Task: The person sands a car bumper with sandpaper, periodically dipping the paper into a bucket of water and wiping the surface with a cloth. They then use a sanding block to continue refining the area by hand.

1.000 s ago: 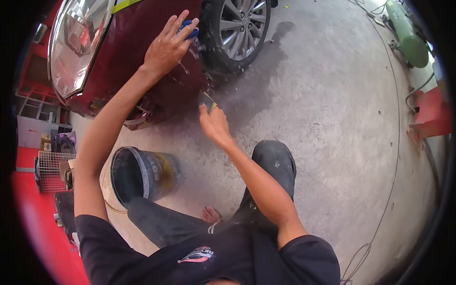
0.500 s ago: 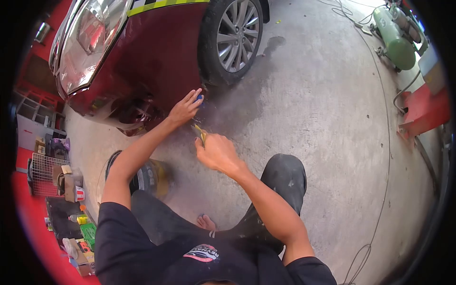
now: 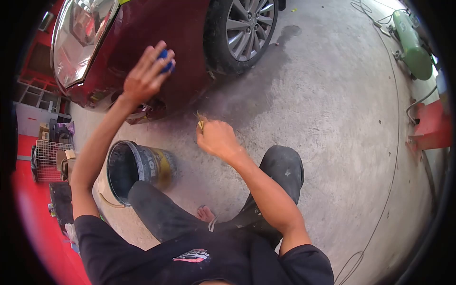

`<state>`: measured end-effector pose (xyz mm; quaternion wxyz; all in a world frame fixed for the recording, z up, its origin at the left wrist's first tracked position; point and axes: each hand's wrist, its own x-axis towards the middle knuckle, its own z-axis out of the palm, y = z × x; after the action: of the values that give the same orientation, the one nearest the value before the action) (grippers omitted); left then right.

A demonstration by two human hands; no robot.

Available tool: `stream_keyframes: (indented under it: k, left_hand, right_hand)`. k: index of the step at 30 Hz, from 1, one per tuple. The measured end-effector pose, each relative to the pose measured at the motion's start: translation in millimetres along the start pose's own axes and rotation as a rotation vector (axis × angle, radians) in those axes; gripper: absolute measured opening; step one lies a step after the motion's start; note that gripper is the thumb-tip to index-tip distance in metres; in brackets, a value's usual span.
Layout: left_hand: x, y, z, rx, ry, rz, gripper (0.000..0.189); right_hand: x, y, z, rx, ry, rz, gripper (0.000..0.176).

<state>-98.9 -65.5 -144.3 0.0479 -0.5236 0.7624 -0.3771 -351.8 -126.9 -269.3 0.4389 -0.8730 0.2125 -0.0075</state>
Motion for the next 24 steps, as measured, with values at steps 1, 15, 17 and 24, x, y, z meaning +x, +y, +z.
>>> stream_keyframes:
  k: [1, 15, 17, 24]
  left_hand:
    - [-16.0, 18.4, 18.6, -0.054, -0.016, 0.041, 0.029]
    - [-64.7, 75.9, 57.2, -0.129, -0.17, -0.04, 0.034]
    - [-32.8, 31.6, 11.2, 0.053, 0.081, -0.187, 0.03]
    - [6.7, -75.9, -76.5, 0.27, 0.285, -0.387, 0.037]
  right_hand:
    - [-1.0, 0.8, 4.3, -0.007, 0.016, -0.017, 0.043]
    - [-24.9, 14.8, -0.9, -0.179, 0.082, 0.029, 0.038]
    - [-14.8, 13.7, 0.7, -0.19, 0.068, 0.03, 0.039]
    - [10.4, 9.2, 26.9, -0.211, 0.062, -0.008, 0.044]
